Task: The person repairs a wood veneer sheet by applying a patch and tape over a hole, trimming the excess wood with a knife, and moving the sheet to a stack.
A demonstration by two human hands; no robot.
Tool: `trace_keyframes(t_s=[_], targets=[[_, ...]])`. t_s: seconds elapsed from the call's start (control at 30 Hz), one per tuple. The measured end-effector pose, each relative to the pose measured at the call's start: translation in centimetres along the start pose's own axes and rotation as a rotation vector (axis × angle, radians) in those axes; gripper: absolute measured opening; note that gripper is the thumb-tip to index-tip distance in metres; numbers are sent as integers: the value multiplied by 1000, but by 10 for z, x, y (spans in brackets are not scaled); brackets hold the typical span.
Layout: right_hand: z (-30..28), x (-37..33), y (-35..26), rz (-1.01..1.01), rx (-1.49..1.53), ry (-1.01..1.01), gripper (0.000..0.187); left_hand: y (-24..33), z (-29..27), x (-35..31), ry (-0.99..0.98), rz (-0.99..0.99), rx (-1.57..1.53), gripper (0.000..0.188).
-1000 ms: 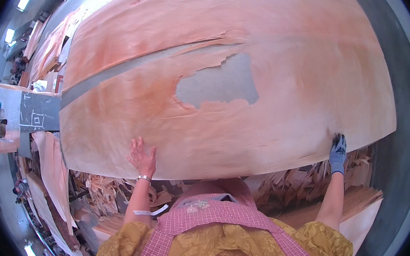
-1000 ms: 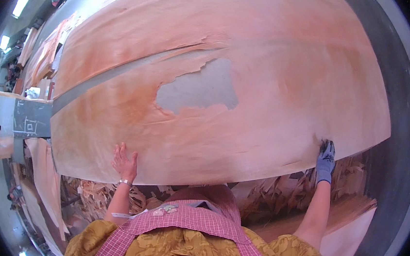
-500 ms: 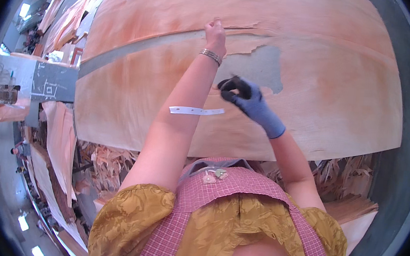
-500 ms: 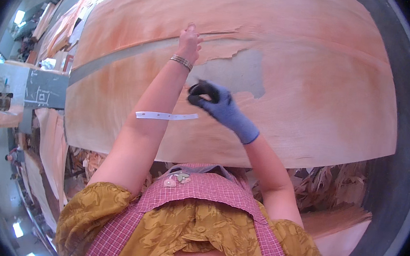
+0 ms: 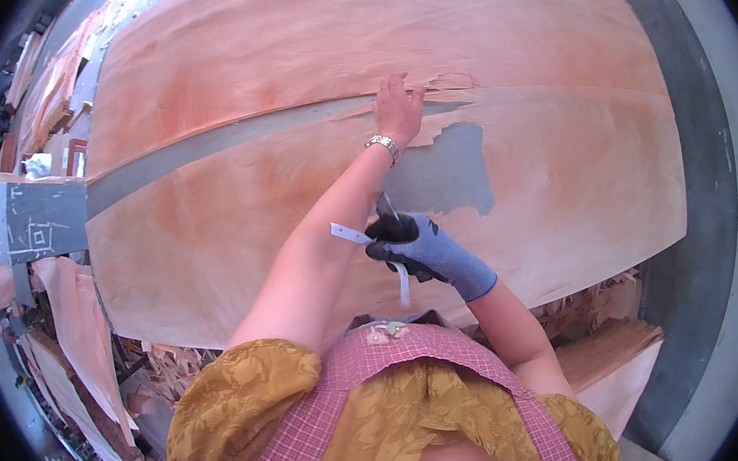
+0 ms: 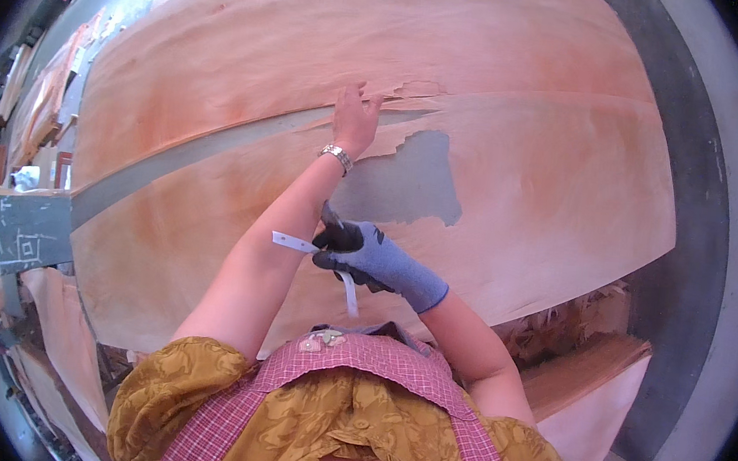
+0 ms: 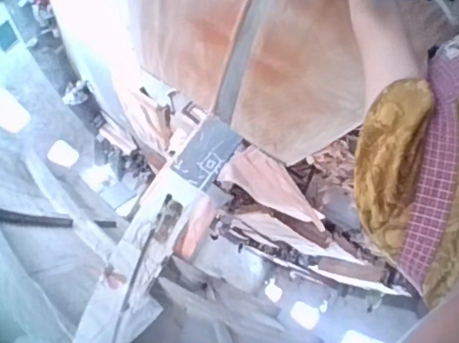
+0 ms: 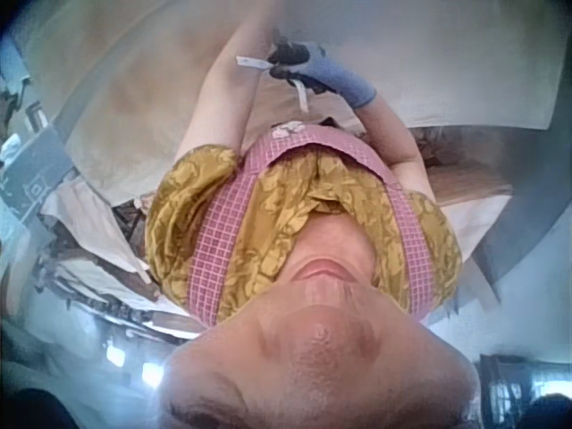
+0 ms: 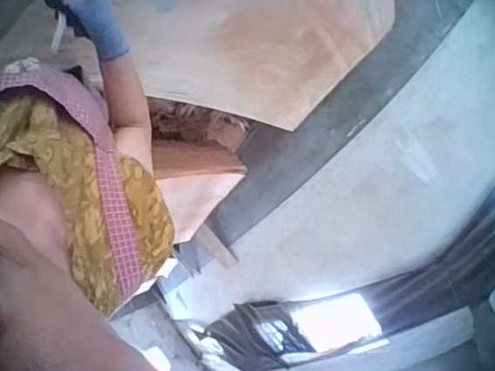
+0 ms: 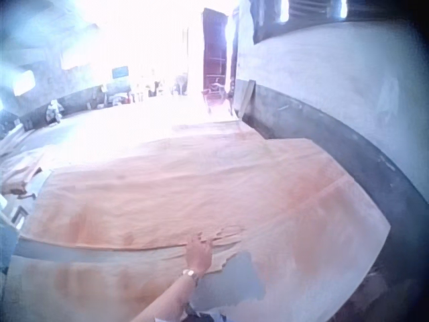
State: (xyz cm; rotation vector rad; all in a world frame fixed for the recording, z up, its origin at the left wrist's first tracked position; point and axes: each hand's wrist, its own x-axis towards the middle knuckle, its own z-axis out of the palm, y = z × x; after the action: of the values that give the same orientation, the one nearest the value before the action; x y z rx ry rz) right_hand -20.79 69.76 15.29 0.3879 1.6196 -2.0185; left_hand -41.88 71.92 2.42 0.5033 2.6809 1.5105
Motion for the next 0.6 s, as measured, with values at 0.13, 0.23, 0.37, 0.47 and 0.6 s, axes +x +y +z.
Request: trace_keyframes(t_s=[0.13, 0.23, 0.37, 0.47, 0.6], targets=[[-15, 2, -16, 109, -178, -19, 21, -34, -17, 0, -99, 263, 404, 38], [-33, 4, -8, 156, -154, 56, 23, -51, -26, 4, -104, 313, 453, 29], [-60, 2, -7, 288, -79, 140, 23, -58, -28, 19, -234, 275, 400, 17], [-81, -5, 7, 300, 1, 162, 23, -58, -26, 28, -296, 252, 329, 14], [-97, -12, 19, 181, -1, 237, 23, -62, -28, 46, -521, 56, 155, 20]])
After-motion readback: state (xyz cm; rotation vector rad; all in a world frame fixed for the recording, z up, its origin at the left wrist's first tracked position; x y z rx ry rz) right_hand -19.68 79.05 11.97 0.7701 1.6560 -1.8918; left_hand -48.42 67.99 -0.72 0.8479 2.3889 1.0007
